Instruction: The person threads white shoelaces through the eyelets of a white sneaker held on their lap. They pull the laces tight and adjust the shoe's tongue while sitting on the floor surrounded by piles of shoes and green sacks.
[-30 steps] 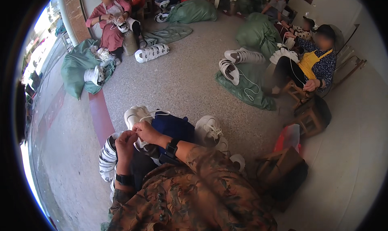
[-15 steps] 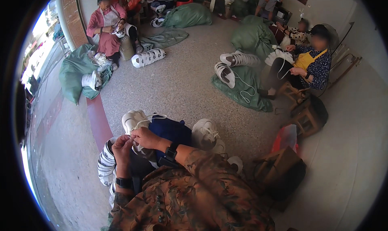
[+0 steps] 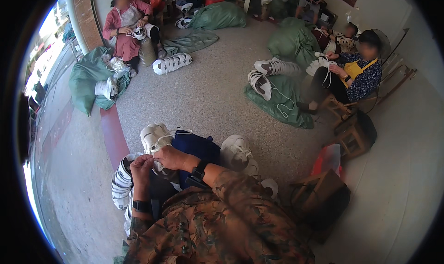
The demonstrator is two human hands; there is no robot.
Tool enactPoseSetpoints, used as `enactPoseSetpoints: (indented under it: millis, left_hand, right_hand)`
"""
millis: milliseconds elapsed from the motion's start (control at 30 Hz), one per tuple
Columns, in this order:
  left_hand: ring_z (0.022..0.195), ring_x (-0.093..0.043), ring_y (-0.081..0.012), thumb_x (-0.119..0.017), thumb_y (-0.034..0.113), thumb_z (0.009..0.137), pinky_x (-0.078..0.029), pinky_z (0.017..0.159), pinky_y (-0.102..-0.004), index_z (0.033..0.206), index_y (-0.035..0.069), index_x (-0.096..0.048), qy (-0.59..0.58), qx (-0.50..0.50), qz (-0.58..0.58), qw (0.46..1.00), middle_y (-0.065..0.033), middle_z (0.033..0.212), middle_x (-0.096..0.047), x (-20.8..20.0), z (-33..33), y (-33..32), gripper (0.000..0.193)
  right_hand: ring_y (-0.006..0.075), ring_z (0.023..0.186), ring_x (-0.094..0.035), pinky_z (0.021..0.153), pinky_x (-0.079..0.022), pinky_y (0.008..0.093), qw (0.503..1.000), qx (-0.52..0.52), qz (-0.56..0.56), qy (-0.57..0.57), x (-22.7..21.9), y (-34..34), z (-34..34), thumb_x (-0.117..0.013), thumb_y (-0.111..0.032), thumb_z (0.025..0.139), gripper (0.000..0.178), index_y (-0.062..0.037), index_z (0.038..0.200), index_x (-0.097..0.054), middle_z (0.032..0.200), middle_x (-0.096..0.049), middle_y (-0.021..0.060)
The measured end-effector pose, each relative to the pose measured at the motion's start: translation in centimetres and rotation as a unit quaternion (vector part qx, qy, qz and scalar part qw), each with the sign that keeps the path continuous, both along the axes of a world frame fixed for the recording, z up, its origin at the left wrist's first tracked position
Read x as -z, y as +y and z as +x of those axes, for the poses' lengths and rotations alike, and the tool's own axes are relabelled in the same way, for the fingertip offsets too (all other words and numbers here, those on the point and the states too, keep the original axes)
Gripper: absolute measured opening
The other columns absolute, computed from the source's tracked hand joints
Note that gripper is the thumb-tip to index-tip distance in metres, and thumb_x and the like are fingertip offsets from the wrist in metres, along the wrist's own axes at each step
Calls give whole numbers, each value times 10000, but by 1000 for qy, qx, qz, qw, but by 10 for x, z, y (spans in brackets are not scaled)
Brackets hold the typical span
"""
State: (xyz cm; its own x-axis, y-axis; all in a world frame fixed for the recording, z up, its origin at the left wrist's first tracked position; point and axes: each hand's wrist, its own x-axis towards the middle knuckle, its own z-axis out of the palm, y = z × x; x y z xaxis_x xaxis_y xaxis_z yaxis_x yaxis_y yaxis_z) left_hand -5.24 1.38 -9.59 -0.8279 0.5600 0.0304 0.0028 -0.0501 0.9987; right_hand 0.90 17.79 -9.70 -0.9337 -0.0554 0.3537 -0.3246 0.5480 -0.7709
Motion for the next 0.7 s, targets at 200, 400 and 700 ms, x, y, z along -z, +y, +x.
enactPoseSetpoints:
  millis: [200,400,700]
  left_hand:
    - [594,-526,-57,-618,23,824,-425,563,-195,809,-17,-633,-30,29,1,999,0,671,-603,3,-8,0,45]
    - [660,-593,-199,-649,78,770,-476,639,-305,799,15,-632,316,-63,-154,934,-58,716,-630,18,-14,0,72]
    - [1098,-518,-285,-629,120,678,-439,925,-362,996,47,-598,533,35,-241,810,-102,1124,-573,55,-4,-1,327]
  right_hand:
    - [375,720,-616,637,-478,434,999,-10,38,-4,5,1,0,-580,-134,802,146,-4,747,-615,709,-609,211]
    - [401,725,-594,595,-463,440,995,76,63,4,24,-4,-19,-555,-122,803,138,-7,729,-572,706,-585,219]
    - [54,552,-383,507,-304,209,953,73,-230,184,-137,-15,2,-564,-71,877,118,-24,773,-592,654,-511,-5]
